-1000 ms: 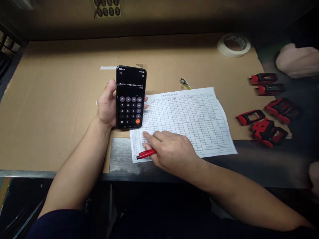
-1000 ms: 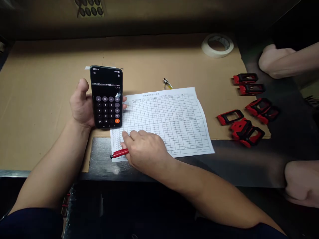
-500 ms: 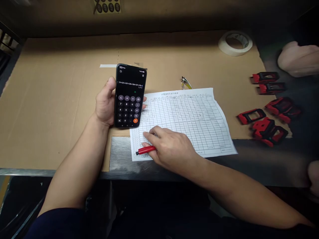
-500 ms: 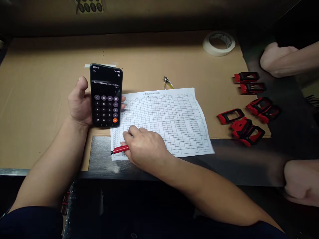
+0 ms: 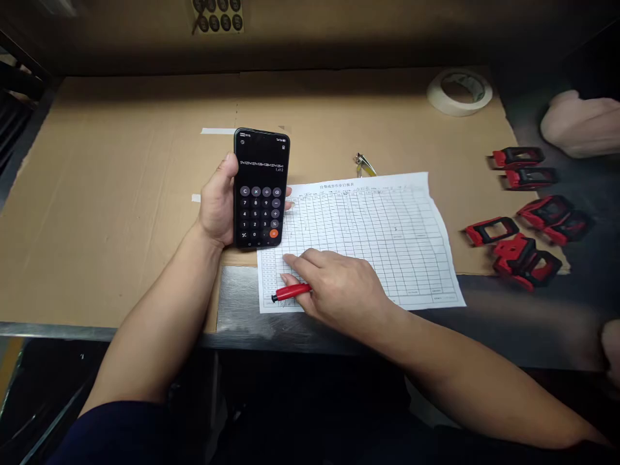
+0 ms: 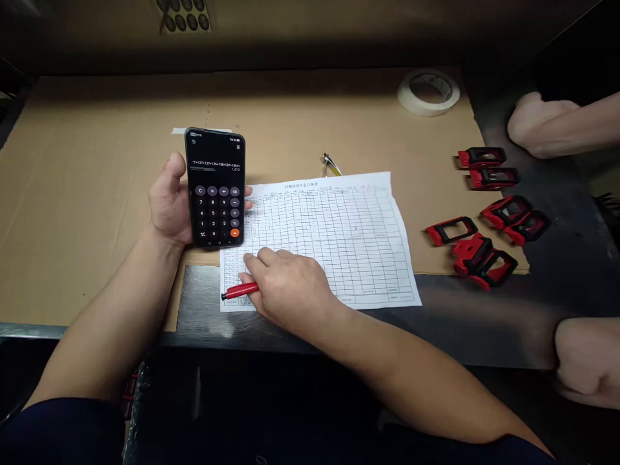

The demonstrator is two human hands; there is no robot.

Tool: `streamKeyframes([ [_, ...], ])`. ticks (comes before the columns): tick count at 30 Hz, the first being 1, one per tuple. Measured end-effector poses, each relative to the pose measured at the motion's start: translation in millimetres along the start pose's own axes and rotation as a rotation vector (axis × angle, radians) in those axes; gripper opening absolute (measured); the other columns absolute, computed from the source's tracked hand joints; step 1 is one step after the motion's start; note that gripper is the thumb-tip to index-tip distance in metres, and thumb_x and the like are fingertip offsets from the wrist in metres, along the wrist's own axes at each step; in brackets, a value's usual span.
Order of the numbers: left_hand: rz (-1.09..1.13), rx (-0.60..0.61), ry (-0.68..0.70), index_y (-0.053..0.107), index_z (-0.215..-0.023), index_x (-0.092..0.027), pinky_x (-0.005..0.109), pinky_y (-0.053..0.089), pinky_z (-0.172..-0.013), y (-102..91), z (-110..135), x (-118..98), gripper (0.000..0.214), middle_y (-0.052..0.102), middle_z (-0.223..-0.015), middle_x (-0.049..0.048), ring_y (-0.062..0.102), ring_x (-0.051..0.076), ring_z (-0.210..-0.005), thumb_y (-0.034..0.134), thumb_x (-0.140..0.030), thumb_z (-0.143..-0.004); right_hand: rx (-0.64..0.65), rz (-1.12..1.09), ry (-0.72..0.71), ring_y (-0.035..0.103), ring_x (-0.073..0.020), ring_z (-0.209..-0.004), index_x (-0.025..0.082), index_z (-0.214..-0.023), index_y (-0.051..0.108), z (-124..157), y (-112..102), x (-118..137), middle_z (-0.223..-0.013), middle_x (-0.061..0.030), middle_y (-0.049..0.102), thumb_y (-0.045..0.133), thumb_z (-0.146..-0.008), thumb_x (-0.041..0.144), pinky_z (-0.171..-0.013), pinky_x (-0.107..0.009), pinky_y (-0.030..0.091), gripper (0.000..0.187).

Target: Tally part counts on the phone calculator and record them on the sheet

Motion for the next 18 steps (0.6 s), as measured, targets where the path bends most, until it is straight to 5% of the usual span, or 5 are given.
streamKeyframes([
  [8, 0.022, -0.052, 0.073, 0.062, -0.138, -0.018, 0.049, 0.065, -0.094, 17.7, 3, 3, 0.074, 0.077, -0.105, 0.0102, 0.075, 0.036, -0.115, 0.042, -0.077, -0.097, 0.056, 0.067, 0.106, 0.068, -0.0187, -0.067, 0.026, -0.162, 0.048, -7, 3, -3, -0.087, -0.0011, 0.078, 0.046, -0.106, 0.032, -0.053, -0.033, 0.023, 0.057],
  [18, 0.05, -0.009, 0.042, 0.063, -0.138, -0.018, 0.047, 0.066, -0.091, 20.2, 5, 7, 0.076, 0.078, -0.103, 0.01, 0.078, 0.032, -0.104, 0.041, -0.078, -0.097, 0.263, 0.055, 0.13, 0.072, -0.0215, -0.083, 0.034, -0.169, 0.034, -23, 6, 5, -0.11, -0.0058, 0.077, 0.049, -0.098, 0.025, -0.055, -0.033, 0.031, 0.073],
])
Point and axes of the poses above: each hand's wrist, its own z-axis away from the middle knuckle, its own y-axis out of the palm, x = y × z, the point moved 6 cm from there along -z, towards the middle knuckle
